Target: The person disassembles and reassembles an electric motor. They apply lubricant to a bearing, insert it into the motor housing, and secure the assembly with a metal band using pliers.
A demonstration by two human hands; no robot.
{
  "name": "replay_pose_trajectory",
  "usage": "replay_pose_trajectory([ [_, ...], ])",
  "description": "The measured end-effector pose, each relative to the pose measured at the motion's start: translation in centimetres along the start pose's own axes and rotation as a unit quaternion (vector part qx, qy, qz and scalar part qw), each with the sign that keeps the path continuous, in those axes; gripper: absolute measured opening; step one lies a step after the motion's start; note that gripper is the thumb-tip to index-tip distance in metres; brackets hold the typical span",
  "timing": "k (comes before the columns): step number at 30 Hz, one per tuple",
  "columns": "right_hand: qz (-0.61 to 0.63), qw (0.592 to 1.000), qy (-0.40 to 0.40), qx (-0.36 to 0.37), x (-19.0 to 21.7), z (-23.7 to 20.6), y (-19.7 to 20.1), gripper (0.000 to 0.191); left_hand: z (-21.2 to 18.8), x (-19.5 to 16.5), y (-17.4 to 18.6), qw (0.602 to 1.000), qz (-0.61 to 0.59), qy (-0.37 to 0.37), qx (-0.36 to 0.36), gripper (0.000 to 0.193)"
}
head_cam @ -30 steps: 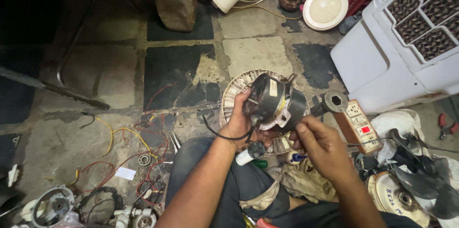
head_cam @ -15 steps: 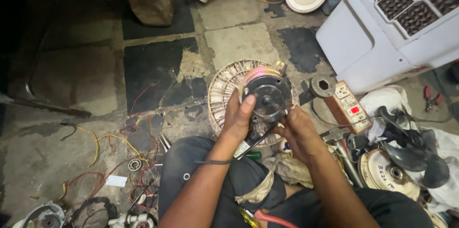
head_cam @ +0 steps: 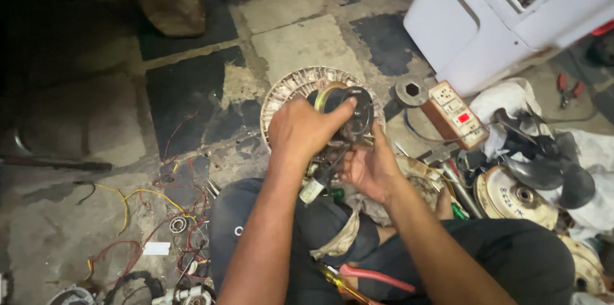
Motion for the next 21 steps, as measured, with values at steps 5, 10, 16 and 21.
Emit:
replay_pose_trajectory([
  [5,-0.099,0.978,0.0,-0.185,-1.0,-2.2,10.5,0.064,0.1,-4.5,-2.8,0.989,0.105,-0.091,0.05,0.086],
  [10,-0.029,0.973,0.019,-0.227,-1.4,-5.9,17.8,0.045,-1.5,-6.0,-6.0,0.978,0.148,-0.142,0.045,0.095],
  [16,-0.026,0.965,0.135,-0.224,1.4,-10.4,18.3,0.029,-1.6,-2.7,-4.4,0.985,-0.131,-0.087,-0.071,0.056],
  [21,-0.041,0.955,0.228,-0.183,3.7,-13.7,15.0,0.026,-9.5,-0.2,-0.6,0.832,-0.549,-0.012,-0.073,0.028],
])
Point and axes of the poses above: each hand's wrist, its own z-axis towards the middle knuckle, its own y-axis out of the back of the hand, x = y × z, the point moved 10 cm from there along z, towards the middle knuckle, and after that the axes turned 15 degrees about -x, right-handed, at the moved point
